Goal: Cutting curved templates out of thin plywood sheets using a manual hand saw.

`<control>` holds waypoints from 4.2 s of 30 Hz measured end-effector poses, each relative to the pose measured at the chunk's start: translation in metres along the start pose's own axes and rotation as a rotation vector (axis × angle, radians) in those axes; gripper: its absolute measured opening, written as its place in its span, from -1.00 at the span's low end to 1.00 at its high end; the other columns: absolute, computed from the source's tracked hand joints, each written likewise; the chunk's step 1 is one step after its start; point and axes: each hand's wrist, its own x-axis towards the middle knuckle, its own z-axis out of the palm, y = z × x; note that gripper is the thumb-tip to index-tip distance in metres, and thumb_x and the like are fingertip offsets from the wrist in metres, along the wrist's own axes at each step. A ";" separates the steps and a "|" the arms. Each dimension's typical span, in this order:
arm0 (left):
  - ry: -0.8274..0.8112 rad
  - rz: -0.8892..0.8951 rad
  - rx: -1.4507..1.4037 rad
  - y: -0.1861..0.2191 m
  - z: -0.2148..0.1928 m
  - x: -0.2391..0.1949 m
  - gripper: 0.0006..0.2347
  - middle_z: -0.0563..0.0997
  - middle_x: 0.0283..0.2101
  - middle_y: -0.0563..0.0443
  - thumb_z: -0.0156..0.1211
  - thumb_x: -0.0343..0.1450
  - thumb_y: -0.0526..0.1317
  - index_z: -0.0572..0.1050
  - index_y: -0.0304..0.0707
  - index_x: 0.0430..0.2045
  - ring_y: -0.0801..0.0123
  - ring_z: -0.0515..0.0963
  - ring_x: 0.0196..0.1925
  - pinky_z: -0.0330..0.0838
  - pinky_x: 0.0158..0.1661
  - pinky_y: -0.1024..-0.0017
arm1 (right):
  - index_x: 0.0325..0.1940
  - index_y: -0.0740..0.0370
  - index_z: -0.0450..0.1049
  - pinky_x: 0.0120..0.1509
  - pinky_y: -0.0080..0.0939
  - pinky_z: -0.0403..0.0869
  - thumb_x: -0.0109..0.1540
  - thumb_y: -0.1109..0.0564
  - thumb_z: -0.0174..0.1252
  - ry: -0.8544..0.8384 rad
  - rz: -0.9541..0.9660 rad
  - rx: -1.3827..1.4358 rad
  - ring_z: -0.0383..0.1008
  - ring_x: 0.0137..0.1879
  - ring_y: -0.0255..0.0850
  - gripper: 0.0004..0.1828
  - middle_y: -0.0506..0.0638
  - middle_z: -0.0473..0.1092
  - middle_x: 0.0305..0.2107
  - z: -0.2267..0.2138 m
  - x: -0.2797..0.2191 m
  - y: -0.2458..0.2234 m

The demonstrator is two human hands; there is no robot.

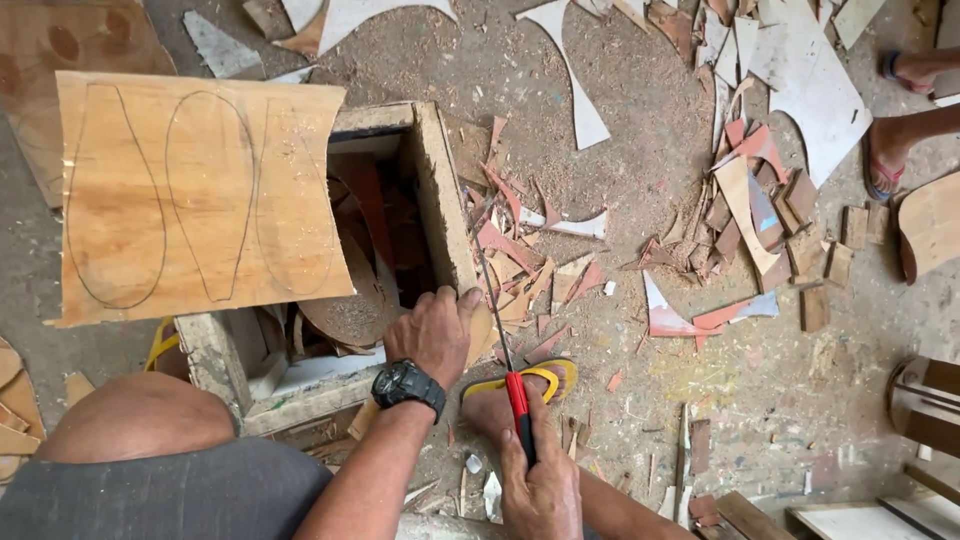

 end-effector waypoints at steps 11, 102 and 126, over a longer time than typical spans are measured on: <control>0.534 0.387 0.180 -0.017 0.031 0.008 -0.57 0.53 -0.55 0.01 -0.02 0.53 0.22 0.47 -0.12 -0.51 0.14 0.54 -0.61 0.44 -0.61 0.17 | 0.58 -0.42 -0.02 0.16 0.05 0.65 0.24 -0.34 -0.21 -0.023 0.117 -0.136 0.67 0.09 0.07 -0.23 -0.01 0.44 0.25 -0.005 -0.013 0.000; 0.363 0.341 0.166 -0.014 0.017 -0.001 -0.64 0.60 -0.44 -0.04 -0.10 0.60 0.07 0.50 -0.17 -0.40 0.11 0.60 -0.50 0.49 -0.52 0.14 | 0.58 -0.07 0.06 0.36 -0.08 0.43 0.30 -0.10 -0.09 -0.119 -0.050 0.081 0.53 0.27 0.11 -0.27 0.11 0.39 0.30 -0.011 0.001 -0.010; 0.387 0.321 0.156 -0.016 0.027 0.004 -0.59 0.56 -0.51 0.02 -0.11 0.57 0.15 0.49 -0.14 -0.47 0.19 0.54 -0.59 0.46 -0.58 0.20 | 0.56 -0.63 -0.02 0.15 -0.18 0.59 0.22 -0.25 -0.12 -0.101 0.269 -0.162 0.70 0.07 -0.04 -0.23 -0.20 0.57 0.13 -0.011 -0.015 -0.005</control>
